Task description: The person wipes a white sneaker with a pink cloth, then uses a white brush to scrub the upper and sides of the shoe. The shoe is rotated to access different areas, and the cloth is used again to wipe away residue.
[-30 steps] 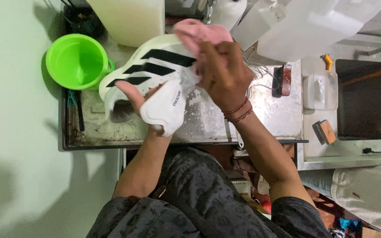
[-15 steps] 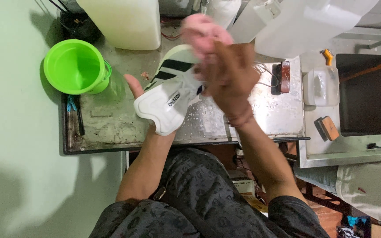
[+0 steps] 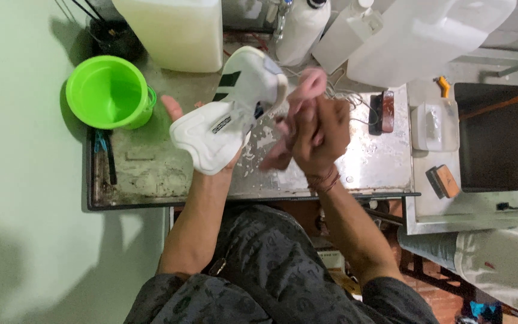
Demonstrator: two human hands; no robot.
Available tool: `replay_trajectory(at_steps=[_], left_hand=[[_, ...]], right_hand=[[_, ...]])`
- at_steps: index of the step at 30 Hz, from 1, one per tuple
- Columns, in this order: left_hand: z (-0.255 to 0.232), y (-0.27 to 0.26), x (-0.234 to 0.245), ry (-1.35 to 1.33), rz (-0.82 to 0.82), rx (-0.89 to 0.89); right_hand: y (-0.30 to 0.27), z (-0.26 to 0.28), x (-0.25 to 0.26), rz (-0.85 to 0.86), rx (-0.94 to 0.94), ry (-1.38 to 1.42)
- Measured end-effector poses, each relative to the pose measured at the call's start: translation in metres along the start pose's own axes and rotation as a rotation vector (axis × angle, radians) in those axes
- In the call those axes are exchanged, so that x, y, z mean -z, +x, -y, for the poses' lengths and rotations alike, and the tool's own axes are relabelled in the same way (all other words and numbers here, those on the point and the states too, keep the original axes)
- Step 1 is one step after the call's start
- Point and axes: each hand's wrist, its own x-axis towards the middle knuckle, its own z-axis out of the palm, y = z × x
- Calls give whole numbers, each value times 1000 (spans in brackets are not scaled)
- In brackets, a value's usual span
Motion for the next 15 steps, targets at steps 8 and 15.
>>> replay_trajectory(at_steps=[8, 15], left_hand=[[2, 5, -5, -12, 9, 11], [5, 13, -5, -7, 29, -14]], right_hand=[[-32, 17, -27, 376, 114, -116], [-61, -13, 1, 410, -228, 585]])
